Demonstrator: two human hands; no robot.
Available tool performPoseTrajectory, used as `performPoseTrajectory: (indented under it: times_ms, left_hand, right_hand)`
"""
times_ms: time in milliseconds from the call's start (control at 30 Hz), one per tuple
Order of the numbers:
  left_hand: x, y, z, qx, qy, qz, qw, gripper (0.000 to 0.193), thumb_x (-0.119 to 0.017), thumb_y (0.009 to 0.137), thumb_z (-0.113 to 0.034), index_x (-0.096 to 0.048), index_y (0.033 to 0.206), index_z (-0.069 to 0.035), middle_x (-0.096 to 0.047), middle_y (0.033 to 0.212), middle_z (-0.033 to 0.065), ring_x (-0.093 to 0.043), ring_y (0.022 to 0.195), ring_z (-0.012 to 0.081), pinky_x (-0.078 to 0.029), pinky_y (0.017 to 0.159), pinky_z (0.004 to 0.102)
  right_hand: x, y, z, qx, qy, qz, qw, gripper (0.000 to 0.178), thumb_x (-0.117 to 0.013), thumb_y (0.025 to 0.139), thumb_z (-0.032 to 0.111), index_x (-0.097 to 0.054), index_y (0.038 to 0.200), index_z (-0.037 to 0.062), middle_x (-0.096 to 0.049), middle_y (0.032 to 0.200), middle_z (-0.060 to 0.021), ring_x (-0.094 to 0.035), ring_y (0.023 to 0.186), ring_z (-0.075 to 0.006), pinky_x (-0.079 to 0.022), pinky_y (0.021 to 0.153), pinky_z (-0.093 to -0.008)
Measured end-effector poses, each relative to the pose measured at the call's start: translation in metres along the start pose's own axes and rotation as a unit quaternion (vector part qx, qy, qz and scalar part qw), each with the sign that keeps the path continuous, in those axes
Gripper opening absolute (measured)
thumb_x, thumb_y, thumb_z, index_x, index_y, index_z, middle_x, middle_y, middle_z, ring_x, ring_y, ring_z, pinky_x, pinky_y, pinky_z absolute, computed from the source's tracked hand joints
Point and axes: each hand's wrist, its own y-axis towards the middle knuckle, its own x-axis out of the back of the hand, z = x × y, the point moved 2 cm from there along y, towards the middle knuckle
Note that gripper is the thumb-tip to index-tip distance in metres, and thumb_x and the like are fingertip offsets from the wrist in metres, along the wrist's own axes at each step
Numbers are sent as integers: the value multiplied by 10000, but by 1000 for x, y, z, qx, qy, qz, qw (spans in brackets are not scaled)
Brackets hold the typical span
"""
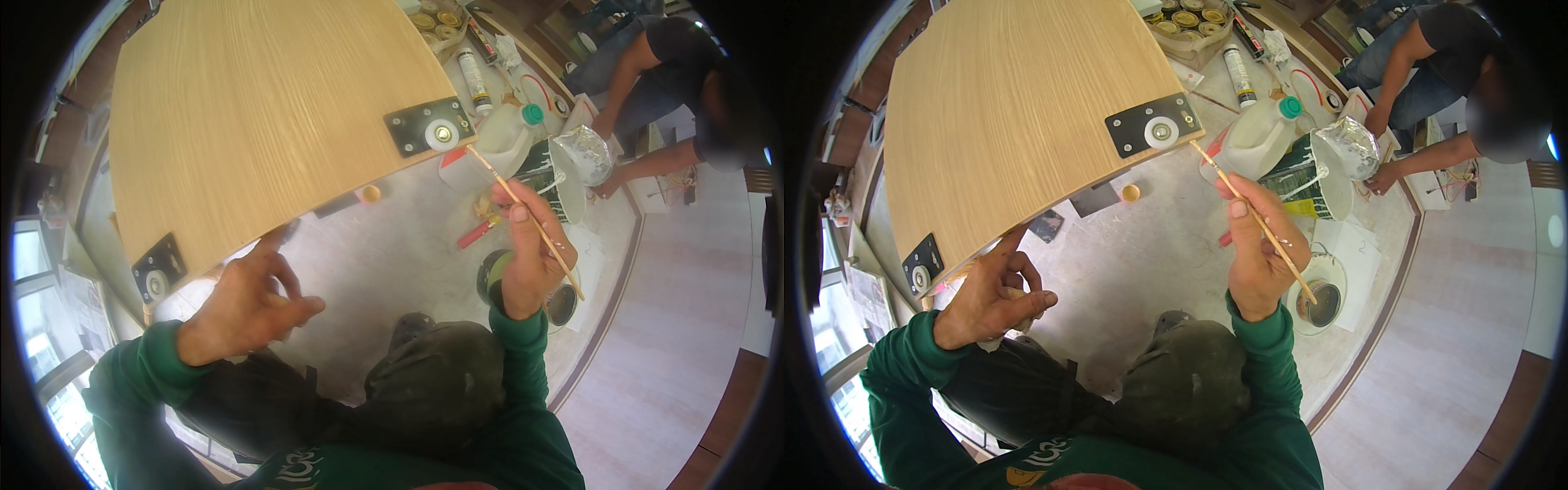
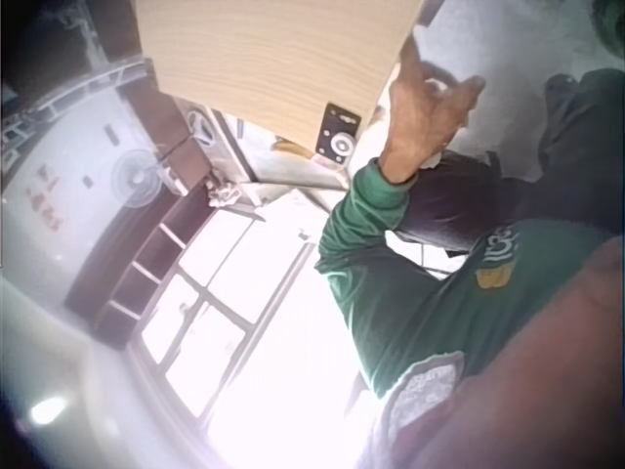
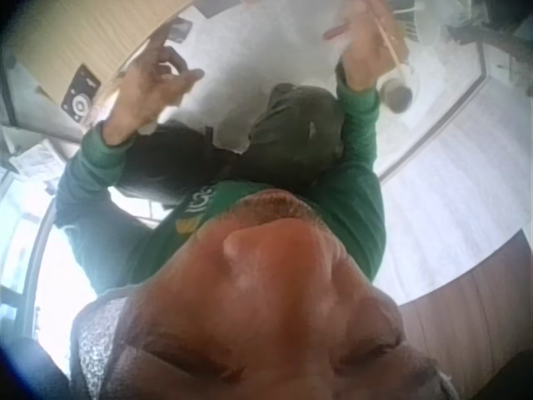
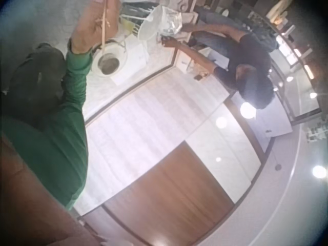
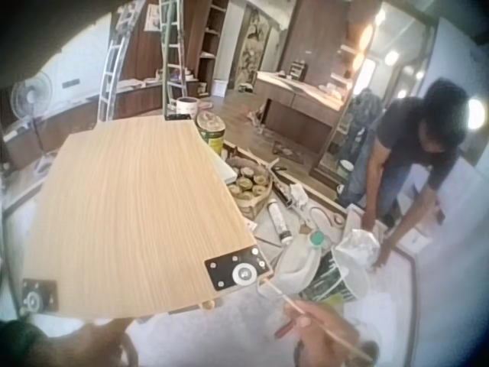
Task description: The person applies a finish to a wooden board using a brush and a small container, then wipes the surface with a cloth. The person also uses sandpaper to smooth the board and continues wiping it down.
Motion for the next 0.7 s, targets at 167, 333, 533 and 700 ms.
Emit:
performPoseTrajectory:
  times_ms: [167,333,533,700]
  left_hand:
    - [-2,1,6,-25,-9,-14,1000,1012,-752,893,-80,-95,1662,-47,-662,836,124,-660,620,150,-523,556,275]
    - [-2,2,8,-45,-11,-22,999,1006,-752,889,-67,-109,1663,-54,-660,831,124,-662,620,147,-525,556,274]
    - [-2,3,8,-46,-15,-22,999,1012,-757,882,-56,-113,1663,-58,-657,826,122,-663,619,142,-524,549,272]
    - [-1,2,4,-32,-10,-20,999,1014,-752,878,-54,-113,1665,-64,-656,823,123,-660,613,139,-520,546,269]
  right_hand:
    - [0,3,-9,72,-11,32,997,230,-641,996,70,-722,1181,-40,-764,1061,-132,-650,776,-91,-476,564,-205]
    - [1,5,-9,29,-9,-7,1000,229,-635,994,61,-721,1178,-44,-765,1060,-125,-640,758,-88,-480,559,-209]
    - [2,4,-5,36,-7,8,999,233,-637,998,67,-719,1182,-51,-765,1059,-139,-657,802,-94,-478,582,-205]
    - [1,7,-13,50,-12,6,999,231,-631,995,44,-716,1184,-58,-764,1058,-148,-675,849,-120,-512,693,-225]
